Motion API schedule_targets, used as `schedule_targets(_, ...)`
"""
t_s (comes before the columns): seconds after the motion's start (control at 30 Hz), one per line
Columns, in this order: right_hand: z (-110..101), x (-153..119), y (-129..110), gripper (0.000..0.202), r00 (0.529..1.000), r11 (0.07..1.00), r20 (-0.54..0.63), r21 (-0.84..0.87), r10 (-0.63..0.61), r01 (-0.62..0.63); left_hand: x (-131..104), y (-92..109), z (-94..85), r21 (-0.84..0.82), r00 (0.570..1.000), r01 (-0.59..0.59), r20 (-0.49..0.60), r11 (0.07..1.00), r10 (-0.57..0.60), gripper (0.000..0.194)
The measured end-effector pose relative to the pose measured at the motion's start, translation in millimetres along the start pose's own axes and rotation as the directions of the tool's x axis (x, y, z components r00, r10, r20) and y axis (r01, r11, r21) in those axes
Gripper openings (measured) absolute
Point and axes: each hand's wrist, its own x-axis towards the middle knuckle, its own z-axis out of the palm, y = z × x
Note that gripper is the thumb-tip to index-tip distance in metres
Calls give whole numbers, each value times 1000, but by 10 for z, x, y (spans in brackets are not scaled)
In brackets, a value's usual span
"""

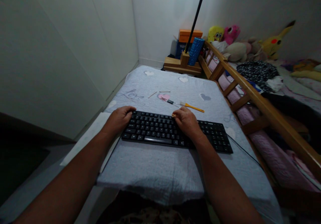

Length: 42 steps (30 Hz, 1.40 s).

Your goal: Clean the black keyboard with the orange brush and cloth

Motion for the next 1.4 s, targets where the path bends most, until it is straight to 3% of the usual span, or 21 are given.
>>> schedule_targets(0.77,-225,-102,-171,18,957,971,261,230,-127,66,17,-31,15,-2,1000,-3,-14,1000,3,46)
schedule_targets(1.07,-63,8,-27,14,1000,997,6,71,0,0,18,-31,19,8,1000,-6,-8,1000,6,48)
schedule_targets(1.4,1,77,-79,17,999,999,47,-32,16,-14,15,-39,29,13,1000,1,-11,1000,-1,47)
